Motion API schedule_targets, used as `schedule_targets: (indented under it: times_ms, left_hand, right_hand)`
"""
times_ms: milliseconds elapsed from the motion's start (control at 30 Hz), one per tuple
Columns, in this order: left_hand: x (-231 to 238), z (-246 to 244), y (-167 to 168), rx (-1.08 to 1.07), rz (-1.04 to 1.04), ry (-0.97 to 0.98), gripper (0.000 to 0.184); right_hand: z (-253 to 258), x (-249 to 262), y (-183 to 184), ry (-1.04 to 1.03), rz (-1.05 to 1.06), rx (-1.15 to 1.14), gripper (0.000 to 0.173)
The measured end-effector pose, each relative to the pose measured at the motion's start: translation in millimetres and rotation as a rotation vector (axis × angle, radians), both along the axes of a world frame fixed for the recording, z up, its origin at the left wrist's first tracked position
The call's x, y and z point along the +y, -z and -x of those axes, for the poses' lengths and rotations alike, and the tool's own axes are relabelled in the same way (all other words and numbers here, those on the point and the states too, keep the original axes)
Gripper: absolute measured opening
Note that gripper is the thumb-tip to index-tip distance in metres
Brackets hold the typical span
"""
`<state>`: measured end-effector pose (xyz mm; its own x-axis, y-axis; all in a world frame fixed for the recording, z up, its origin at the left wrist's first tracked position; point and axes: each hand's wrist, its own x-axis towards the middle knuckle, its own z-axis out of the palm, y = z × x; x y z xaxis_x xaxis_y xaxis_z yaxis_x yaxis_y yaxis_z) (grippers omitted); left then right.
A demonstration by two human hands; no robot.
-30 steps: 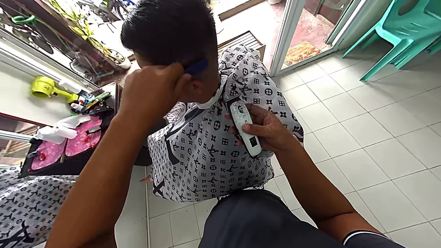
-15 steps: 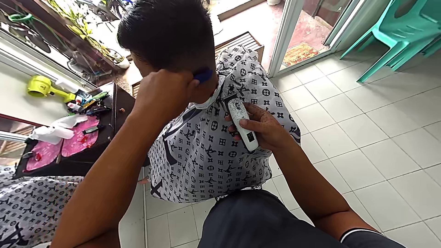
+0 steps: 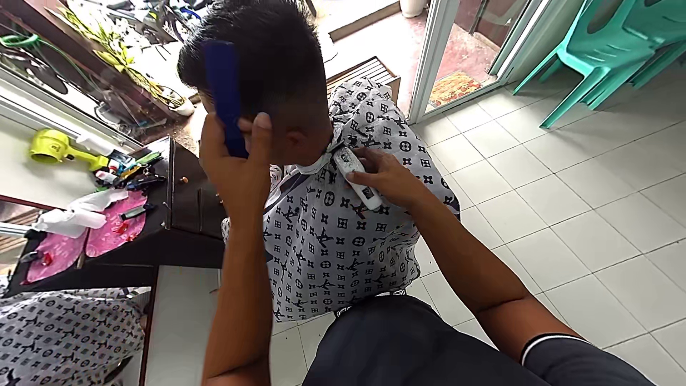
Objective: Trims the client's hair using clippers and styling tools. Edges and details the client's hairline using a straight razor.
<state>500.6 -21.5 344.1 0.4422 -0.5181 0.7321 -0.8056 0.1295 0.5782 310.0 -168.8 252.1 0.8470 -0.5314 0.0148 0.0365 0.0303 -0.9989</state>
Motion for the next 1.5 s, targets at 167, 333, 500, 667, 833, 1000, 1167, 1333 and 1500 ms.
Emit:
schedule_targets:
  times_ms: [167,333,500,667,833,1000,1167,1333,1500]
  left_hand:
    - [-44.7,30.2,60.2,0.210,0.373,-0.123,0.029]
    - [-57.8,30.8,72.7,0.284,0.356,-0.217,0.037]
    - [-47.2,28.0,83.0,0.346,0.383,-0.241,0.031]
    - [-44.7,23.3,93.3,0.387,0.378,-0.242,0.032]
    - [-45.9,21.4,97.2,0.383,0.394,-0.241,0.032]
    - [-13.8,-3.5,87.8,0.091,0.198,-0.131,0.034]
    - [27.4,-54.5,-2.4,-0.476,-0.438,-0.001,0.047]
    - [49.2,-92.1,-11.2,-0.737,-0.742,0.153,0.049]
    - [40.4,-77.6,-41.1,-0.718,-0.658,0.187,0.052]
  right_hand:
    - [-32.2,-3.2,-16.1,-0.089,-0.257,-0.111,0.043]
    - [-39.0,-10.6,-21.7,-0.184,-0.256,-0.111,0.040]
    - [-40.3,-5.4,-27.8,-0.130,-0.103,-0.159,0.051]
    - [-37.5,4.9,-48.8,-0.053,0.289,-0.016,0.070]
    - [-42.7,15.0,-56.6,0.015,0.439,0.046,0.074]
    - [-26.9,26.4,-46.8,0.023,0.342,-0.081,0.069]
    - [-1.8,38.2,-32.0,0.004,0.188,-0.075,0.067]
    - [10.4,50.0,-24.1,-0.054,0.136,-0.081,0.066]
    - [3.5,59.2,-24.0,-0.101,0.112,-0.102,0.064]
